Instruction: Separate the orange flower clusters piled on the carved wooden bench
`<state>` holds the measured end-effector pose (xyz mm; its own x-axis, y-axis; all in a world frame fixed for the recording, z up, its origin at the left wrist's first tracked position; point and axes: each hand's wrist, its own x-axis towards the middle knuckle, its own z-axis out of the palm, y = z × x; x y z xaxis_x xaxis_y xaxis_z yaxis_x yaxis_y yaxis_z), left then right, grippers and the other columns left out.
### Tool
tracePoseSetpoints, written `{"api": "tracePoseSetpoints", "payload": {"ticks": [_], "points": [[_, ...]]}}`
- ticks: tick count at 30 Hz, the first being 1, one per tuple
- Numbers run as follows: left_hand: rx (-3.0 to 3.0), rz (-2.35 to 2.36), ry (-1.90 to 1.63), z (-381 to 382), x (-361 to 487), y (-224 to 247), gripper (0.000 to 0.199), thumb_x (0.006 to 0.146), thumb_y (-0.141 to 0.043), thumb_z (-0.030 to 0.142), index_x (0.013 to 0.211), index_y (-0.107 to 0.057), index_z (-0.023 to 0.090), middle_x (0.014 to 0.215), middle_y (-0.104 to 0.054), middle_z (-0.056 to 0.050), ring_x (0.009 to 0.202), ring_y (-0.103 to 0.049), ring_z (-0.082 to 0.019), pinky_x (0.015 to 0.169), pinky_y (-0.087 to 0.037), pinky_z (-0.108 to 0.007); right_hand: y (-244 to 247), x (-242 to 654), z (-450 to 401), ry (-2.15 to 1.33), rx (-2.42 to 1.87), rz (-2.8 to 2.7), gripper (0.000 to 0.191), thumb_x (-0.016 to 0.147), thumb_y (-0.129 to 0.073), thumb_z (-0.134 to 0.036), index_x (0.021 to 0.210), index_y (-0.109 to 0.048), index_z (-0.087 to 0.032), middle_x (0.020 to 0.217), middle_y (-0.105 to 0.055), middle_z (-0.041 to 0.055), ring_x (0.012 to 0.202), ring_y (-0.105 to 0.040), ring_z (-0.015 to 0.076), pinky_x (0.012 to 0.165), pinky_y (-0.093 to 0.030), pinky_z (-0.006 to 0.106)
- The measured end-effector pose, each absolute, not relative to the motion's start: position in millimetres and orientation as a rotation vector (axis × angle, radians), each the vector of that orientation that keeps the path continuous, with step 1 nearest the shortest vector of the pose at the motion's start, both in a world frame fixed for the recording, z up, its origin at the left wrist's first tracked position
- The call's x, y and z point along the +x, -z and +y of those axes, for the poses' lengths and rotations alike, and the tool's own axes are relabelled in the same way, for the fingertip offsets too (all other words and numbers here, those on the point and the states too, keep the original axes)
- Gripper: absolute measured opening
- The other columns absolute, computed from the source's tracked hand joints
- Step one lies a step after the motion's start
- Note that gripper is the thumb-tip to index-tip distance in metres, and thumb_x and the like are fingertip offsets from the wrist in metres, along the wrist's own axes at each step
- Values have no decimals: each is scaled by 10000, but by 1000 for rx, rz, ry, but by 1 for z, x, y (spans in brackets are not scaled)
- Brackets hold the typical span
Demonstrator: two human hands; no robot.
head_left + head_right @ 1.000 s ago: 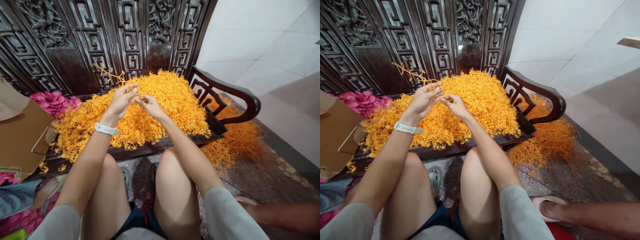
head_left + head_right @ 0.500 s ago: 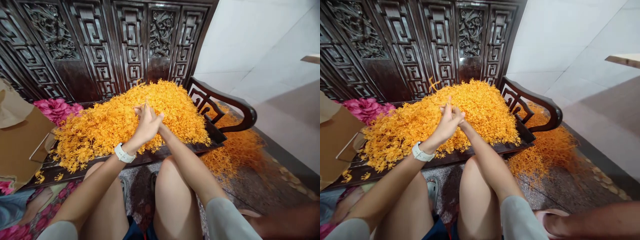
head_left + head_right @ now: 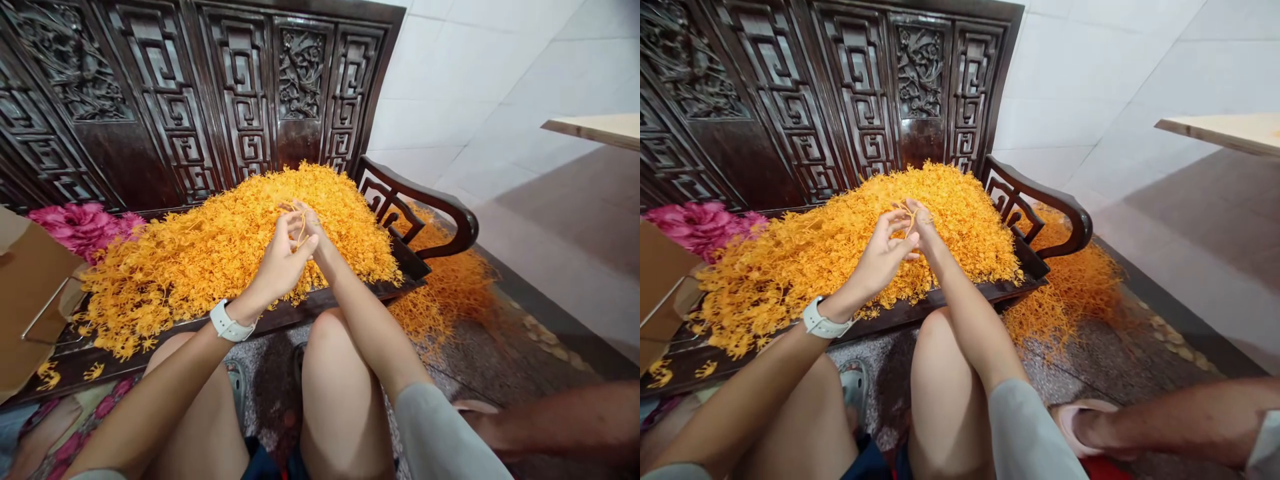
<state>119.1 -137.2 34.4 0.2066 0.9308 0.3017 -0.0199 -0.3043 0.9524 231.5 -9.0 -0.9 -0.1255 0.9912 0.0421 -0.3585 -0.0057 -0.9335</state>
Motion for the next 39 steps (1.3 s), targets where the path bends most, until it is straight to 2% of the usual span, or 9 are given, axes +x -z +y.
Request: {"api": "tracePoseSetpoints", "payload": {"ticks": [3,7,10,15,19,24,29,36,39], "points": [[1440,920,-1093,-119,116,-21,576,960,-716,290,1472,-452,290,1346,-669,-163,937,-732,-219,853,-637,-428,-10,240,-8,-1509,-765,-794,293,949,-732,-431,937,-496,-258,918,-726,14,705,-633,145,586,-530,248],[1742,1048,-975,-95,92,-16,321,872,-741,236,1187,-700,193,1116,-769,-137,1038,-731,-281,947,-575,-443,-16,251,-12,-1434,-666,-687,212,990,-689,-349,996,-494,-265,995,-775,2,730,-660,132,691,-582,256],[1854,1146,-913,-82,69,-20,256,850,-754,366,1033,-783,190,1009,-793,-130,940,-731,-307,851,-563,-441,-16,261,-15,-1342,-623,-658,108,1040,-600,-294,1109,-521,-271,931,-758,-18,693,-660,115,695,-569,230],[1663,1276,-1025,-64,36,-23,475,718,-886,596,962,-817,195,871,-758,-76,663,-615,-202,633,-482,-342,-21,278,-22,-1222,-629,-696,373,917,-727,-192,1232,-536,-251,1120,-731,18,768,-681,90,741,-580,215],[1391,1260,-1235,-53,23,-21,423,756,-929,456,1070,-784,213,807,-704,-11,663,-585,-153,625,-485,-285,-32,283,-33,-1256,-563,-769,581,687,-697,21,1200,-561,-215,1328,-654,62,980,-742,134,881,-604,247],[992,1082,-1534,-40,17,-19,169,902,-815,170,1027,-710,214,861,-755,-32,708,-638,-136,663,-544,-255,-40,281,-41,-1381,-476,-636,368,817,-748,-94,1100,-551,-221,1083,-718,39,1016,-765,178,936,-620,285],[905,943,-1625,-41,22,-24,182,904,-856,261,830,-723,161,882,-758,-63,632,-595,-87,584,-522,-200,-39,273,-38,-1424,-453,-551,287,876,-743,-54,1042,-582,-223,971,-747,6,859,-746,120,851,-631,233],[1097,936,-1480,-54,59,-26,275,840,-902,342,965,-746,153,701,-656,-8,506,-534,-70,467,-416,-172,-34,236,-48,-1449,-618,-816,250,944,-744,-221,1164,-656,-300,951,-689,-26,725,-696,103,640,-589,221],[1184,963,-1511,-56,66,-26,287,834,-905,314,990,-704,181,673,-664,-4,469,-509,-76,444,-389,-183,-34,226,-49,-1354,-719,-889,235,937,-674,-162,1139,-681,-282,995,-670,0,754,-676,97,711,-599,238]]}}
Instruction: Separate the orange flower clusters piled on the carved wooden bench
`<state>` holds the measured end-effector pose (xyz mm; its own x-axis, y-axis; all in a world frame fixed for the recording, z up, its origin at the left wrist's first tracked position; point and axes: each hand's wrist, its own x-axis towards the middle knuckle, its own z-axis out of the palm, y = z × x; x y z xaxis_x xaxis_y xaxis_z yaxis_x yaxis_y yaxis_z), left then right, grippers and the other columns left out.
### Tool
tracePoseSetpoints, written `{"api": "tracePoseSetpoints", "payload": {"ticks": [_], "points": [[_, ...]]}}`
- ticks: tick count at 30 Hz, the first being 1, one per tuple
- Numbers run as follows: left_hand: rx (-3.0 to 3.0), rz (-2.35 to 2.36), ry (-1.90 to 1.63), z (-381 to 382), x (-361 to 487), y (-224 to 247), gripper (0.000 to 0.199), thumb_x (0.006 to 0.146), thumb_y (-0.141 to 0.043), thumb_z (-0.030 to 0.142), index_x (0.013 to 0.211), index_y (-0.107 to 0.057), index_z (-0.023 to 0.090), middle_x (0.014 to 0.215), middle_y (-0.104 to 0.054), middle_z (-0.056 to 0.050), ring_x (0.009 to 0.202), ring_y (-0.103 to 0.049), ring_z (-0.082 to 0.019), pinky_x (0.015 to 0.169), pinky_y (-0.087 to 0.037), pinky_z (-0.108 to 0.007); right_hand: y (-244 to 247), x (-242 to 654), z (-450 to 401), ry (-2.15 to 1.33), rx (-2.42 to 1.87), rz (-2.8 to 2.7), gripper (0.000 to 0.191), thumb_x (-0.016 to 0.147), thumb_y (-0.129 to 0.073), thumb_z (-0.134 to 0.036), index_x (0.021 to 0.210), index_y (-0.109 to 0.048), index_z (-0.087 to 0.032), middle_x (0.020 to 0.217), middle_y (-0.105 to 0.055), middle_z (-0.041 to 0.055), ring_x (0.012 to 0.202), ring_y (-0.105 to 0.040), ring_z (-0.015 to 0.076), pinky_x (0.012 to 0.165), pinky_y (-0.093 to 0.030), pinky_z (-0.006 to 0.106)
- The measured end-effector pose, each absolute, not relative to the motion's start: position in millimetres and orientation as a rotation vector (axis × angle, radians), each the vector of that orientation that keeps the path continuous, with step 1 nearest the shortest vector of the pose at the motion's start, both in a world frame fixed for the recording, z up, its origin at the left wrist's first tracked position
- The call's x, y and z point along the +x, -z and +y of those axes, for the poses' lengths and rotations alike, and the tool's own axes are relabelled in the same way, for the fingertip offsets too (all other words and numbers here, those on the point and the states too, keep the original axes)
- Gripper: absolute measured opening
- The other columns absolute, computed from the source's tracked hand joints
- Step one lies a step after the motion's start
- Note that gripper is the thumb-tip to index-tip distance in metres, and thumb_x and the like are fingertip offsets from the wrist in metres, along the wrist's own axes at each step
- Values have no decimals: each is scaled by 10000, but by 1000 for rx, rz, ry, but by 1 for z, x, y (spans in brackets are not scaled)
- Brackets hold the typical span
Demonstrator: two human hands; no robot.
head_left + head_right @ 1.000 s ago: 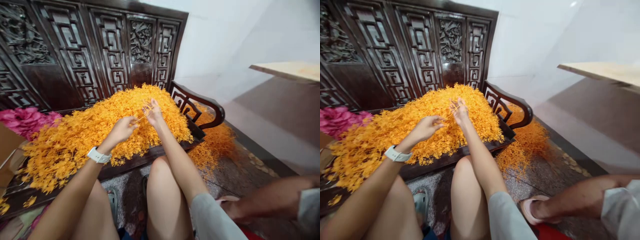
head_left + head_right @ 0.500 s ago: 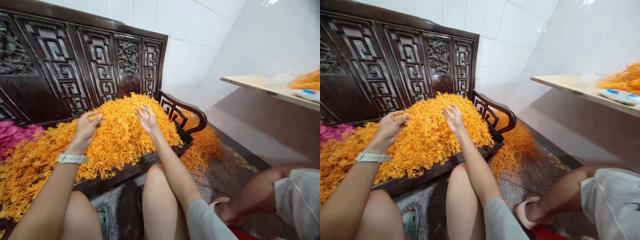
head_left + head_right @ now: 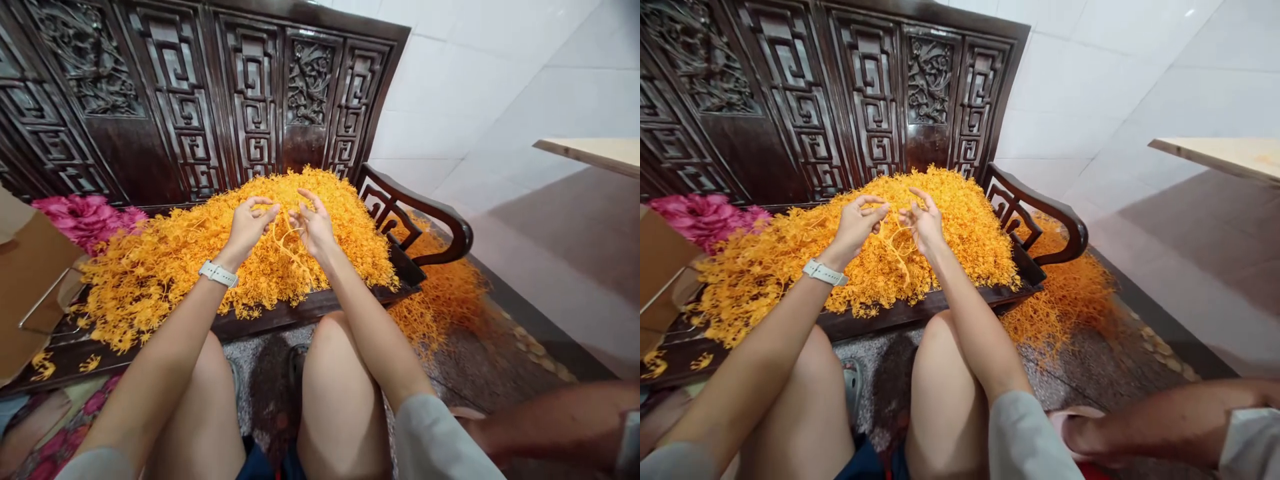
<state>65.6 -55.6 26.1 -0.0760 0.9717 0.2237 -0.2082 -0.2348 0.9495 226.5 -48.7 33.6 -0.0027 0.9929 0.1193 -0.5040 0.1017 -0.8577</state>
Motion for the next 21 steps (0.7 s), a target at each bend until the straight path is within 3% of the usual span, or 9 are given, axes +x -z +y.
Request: {"api": "tracePoseSetpoints", "payload": {"ticks": [5,10,15,21], "points": [[1222,929,-1487,-54,62,-25,200,890,-853,327,929,-716,185,745,-724,-47,543,-595,-100,530,-515,-218,-28,224,-41,-1215,-812,-1024,166,887,-636,-180,1047,-670,-212,1105,-684,61,1026,-681,182,1005,-596,381],[1180,870,-1495,-52,59,-25,278,819,-925,395,831,-751,178,749,-705,-35,612,-622,-104,607,-575,-239,-21,222,-43,-831,-976,-1606,367,813,-862,-517,1017,-749,-233,1210,-662,101,1279,-563,274,1211,-427,505],[1282,930,-1530,-50,57,-25,356,761,-963,449,720,-763,157,737,-710,-46,633,-626,-114,606,-560,-252,-14,218,-42,-761,-882,-1835,501,929,-692,-702,797,-682,-219,1062,-635,85,1145,-580,251,1103,-480,471],[1494,1083,-1727,-29,18,-23,209,848,-912,341,817,-796,170,712,-713,-16,574,-568,-91,542,-469,-245,-19,230,-36,-803,-956,-1725,402,944,-739,-513,714,-652,-195,1027,-578,86,1031,-577,235,942,-548,435]]}}
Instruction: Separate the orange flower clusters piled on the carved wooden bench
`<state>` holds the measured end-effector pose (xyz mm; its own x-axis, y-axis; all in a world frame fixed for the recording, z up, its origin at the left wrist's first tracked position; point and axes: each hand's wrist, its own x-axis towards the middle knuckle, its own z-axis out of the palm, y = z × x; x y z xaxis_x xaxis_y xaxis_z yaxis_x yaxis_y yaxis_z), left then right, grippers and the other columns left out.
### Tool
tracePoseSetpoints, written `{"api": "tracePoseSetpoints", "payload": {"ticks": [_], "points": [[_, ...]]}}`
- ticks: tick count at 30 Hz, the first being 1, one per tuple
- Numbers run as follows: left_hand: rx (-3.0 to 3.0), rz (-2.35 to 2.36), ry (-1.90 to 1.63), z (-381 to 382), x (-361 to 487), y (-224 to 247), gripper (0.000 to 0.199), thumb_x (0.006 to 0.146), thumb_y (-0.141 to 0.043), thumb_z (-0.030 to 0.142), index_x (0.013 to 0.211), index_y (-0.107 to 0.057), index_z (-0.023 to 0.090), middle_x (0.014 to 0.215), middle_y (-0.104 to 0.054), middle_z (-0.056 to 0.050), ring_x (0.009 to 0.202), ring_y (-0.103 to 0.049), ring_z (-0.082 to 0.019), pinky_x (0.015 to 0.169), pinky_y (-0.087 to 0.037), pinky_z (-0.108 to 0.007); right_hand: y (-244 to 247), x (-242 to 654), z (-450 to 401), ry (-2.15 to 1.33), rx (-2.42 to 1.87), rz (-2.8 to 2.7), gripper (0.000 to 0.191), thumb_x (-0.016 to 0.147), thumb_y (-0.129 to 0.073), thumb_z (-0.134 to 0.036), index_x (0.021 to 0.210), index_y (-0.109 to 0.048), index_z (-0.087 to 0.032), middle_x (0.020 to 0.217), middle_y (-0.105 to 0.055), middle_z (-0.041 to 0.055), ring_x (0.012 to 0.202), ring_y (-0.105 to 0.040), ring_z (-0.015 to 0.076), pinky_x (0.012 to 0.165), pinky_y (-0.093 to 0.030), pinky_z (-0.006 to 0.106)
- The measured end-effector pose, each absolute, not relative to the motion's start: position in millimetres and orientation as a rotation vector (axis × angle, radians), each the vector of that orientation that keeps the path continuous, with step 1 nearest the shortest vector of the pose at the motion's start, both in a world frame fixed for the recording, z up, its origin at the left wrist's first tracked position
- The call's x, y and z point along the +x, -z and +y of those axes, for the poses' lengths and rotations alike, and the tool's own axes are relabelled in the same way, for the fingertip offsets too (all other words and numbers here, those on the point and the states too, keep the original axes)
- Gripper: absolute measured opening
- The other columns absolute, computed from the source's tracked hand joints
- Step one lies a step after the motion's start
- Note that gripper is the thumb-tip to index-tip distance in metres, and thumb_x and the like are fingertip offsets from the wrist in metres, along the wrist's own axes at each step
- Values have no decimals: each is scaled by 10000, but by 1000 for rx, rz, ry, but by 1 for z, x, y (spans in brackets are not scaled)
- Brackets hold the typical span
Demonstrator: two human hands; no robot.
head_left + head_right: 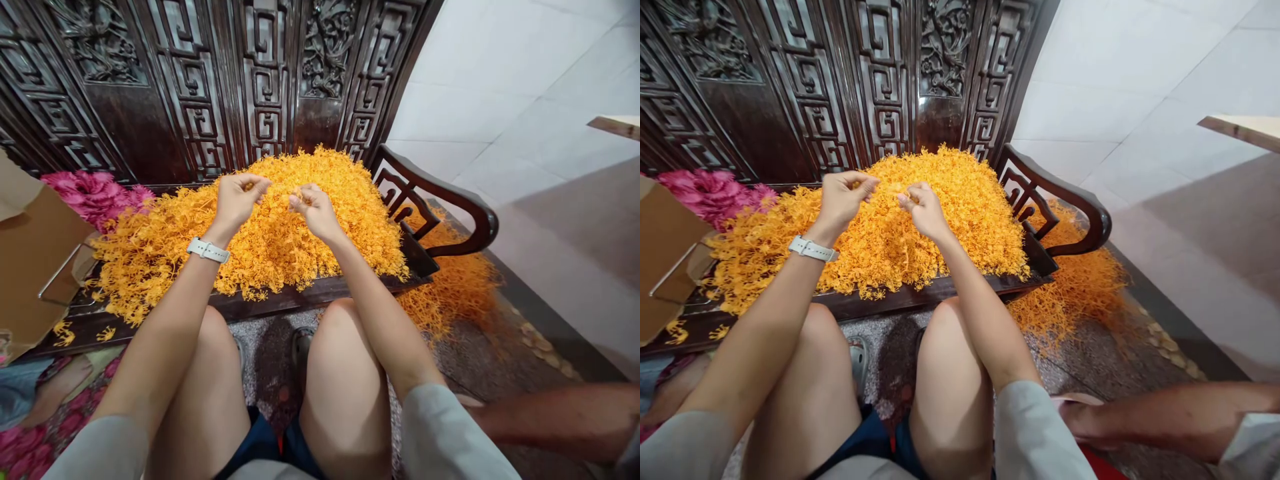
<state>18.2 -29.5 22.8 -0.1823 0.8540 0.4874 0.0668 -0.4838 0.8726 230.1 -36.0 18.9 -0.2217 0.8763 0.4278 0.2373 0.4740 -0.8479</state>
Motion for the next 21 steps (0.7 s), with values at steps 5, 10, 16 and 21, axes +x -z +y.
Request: {"api": "tracePoseSetpoints", "payload": {"ticks": [5,10,16,21], "points": [[1337,1358,-1919,-6,-28,-10,184,1013,-725,238,876,-810,148,729,-704,-4,580,-515,-72,567,-425,-239,-38,253,-44,-846,-956,-1593,377,965,-691,-408,657,-686,-191,903,-573,75,944,-581,215,871,-555,408],[1706,1282,-1685,2,-8,-6,449,977,-716,606,1228,-786,240,1399,-708,-136,1347,-606,-289,1145,-489,-464,-43,252,-53,-920,-977,-1691,460,988,-690,-481,636,-659,-185,845,-563,49,771,-561,157,817,-559,381],[1844,1017,-1526,-24,45,-23,493,973,-665,672,1123,-801,222,1431,-683,-149,1470,-533,-322,1277,-342,-521,-35,242,-50,-795,-1017,-1764,512,979,-729,-483,566,-620,-199,729,-542,39,802,-562,183,949,-539,441],[1671,964,-1579,-37,53,-26,423,982,-690,616,1095,-795,222,1240,-754,-125,1291,-655,-277,1131,-490,-420,-31,239,-45,-1236,-928,-1465,414,930,-774,-507,698,-657,-185,845,-640,45,751,-616,152,814,-590,364]]}}
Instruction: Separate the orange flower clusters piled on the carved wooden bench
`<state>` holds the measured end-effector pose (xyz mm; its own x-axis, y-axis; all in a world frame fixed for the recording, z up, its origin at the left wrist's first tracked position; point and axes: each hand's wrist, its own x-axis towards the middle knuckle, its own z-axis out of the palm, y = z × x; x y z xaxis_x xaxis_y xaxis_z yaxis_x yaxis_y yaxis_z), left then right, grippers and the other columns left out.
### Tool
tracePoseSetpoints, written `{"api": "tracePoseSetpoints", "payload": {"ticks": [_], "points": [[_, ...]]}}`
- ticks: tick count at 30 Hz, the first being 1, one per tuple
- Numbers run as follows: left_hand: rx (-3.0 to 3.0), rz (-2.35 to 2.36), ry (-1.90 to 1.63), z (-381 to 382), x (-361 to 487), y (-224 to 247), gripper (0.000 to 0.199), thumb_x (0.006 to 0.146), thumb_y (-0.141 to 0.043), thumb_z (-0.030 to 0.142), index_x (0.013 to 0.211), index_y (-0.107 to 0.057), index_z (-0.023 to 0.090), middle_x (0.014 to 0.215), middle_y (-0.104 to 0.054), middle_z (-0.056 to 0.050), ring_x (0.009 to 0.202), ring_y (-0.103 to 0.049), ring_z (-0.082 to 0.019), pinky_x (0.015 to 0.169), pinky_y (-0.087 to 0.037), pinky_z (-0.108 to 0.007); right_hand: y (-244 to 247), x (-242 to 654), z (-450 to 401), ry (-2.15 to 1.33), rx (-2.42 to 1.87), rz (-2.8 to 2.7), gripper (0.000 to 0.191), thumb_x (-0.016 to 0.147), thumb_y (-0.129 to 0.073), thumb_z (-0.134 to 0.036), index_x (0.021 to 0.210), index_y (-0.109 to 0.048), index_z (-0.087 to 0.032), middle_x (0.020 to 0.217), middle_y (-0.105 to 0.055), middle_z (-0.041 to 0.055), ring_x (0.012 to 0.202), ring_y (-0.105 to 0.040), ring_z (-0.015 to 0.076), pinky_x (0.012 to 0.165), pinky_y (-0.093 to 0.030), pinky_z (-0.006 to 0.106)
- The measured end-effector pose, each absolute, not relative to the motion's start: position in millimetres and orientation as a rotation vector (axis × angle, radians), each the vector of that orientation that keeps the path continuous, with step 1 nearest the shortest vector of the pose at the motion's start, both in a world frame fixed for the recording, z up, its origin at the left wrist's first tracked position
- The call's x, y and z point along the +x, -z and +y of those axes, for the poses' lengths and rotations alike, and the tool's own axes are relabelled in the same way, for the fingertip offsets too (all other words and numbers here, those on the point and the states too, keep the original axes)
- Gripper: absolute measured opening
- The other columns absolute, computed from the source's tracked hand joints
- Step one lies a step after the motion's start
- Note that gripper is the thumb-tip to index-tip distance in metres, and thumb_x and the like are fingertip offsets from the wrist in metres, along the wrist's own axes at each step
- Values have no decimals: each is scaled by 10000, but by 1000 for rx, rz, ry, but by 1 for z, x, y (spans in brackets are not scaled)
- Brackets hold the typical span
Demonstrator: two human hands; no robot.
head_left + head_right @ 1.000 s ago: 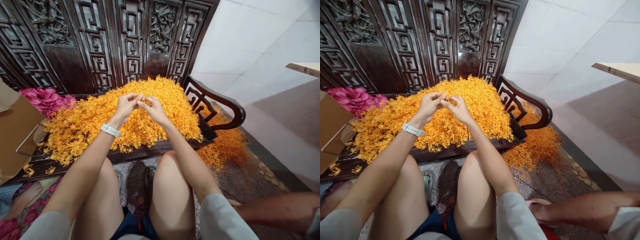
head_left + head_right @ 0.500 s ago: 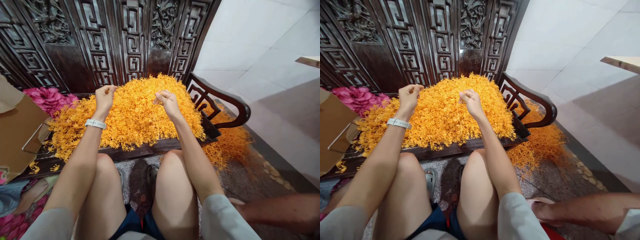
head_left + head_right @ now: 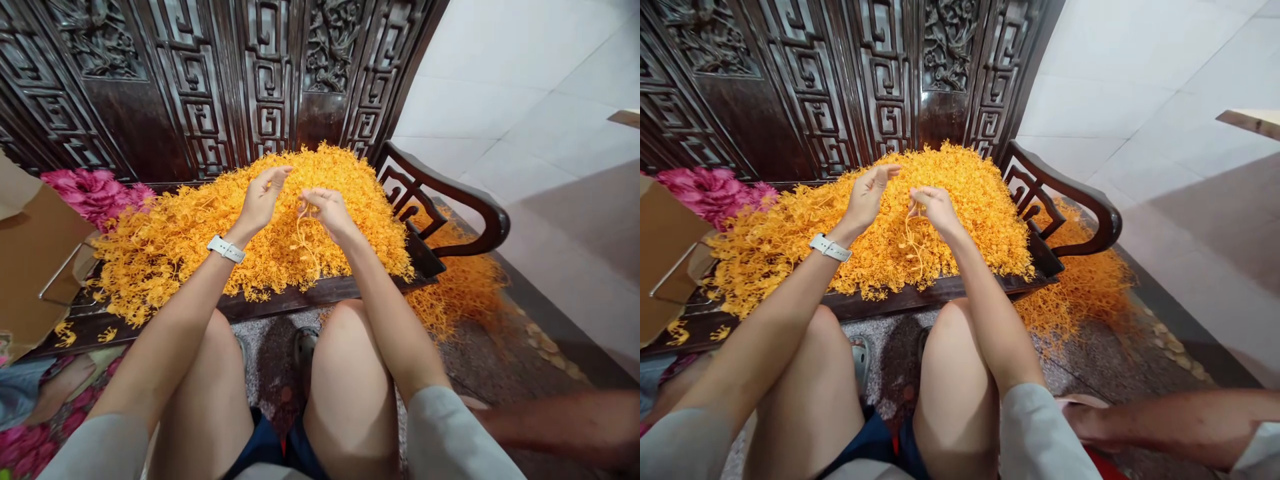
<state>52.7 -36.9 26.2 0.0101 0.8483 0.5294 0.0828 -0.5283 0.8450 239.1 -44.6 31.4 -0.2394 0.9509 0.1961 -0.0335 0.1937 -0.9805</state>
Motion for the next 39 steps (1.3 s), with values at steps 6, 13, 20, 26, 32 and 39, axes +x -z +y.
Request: {"api": "tracePoseSetpoints", "payload": {"ticks": [6,13,20,26,32,39], "points": [[1518,995,-1431,-29,41,-8,387,867,-870,504,1093,-796,199,1034,-770,-113,891,-699,-195,824,-559,-307,-32,239,-44,-1530,-789,-1226,307,912,-777,-362,748,-587,-184,986,-726,64,759,-673,125,694,-566,257],[1058,981,-1594,-14,49,-6,182,840,-842,222,734,-703,173,744,-678,-36,577,-567,-99,556,-487,-229,-45,231,-54,-1513,-758,-1315,524,835,-858,-578,692,-520,-204,839,-646,18,653,-508,89,528,-423,206],[403,1019,-1776,12,1,7,254,941,-718,126,749,-564,191,696,-601,18,546,-524,-47,545,-447,-151,-77,231,-91,-1586,-524,-1560,514,894,-794,-608,674,-558,-208,797,-568,26,644,-471,106,599,-460,272],[953,1059,-1746,12,-12,12,396,956,-754,549,1213,-742,247,1057,-751,-113,887,-708,-178,784,-590,-288,-70,245,-74,-1470,-638,-1368,452,945,-746,-521,691,-552,-202,939,-640,49,677,-519,106,625,-490,275],[1474,1181,-1562,0,22,-2,573,964,-682,669,1409,-703,308,1694,-470,-137,1650,-279,-332,1240,-398,-520,-61,242,-65,-1527,-648,-1299,453,945,-751,-548,707,-587,-199,935,-669,49,678,-550,106,606,-490,256],[1768,890,-1444,-44,45,-30,328,851,-856,544,930,-833,226,1015,-803,-110,976,-728,-242,919,-580,-383,-50,239,-51,-1560,-742,-1201,488,937,-778,-555,690,-565,-192,767,-590,8,592,-486,83,542,-431,236]]}}
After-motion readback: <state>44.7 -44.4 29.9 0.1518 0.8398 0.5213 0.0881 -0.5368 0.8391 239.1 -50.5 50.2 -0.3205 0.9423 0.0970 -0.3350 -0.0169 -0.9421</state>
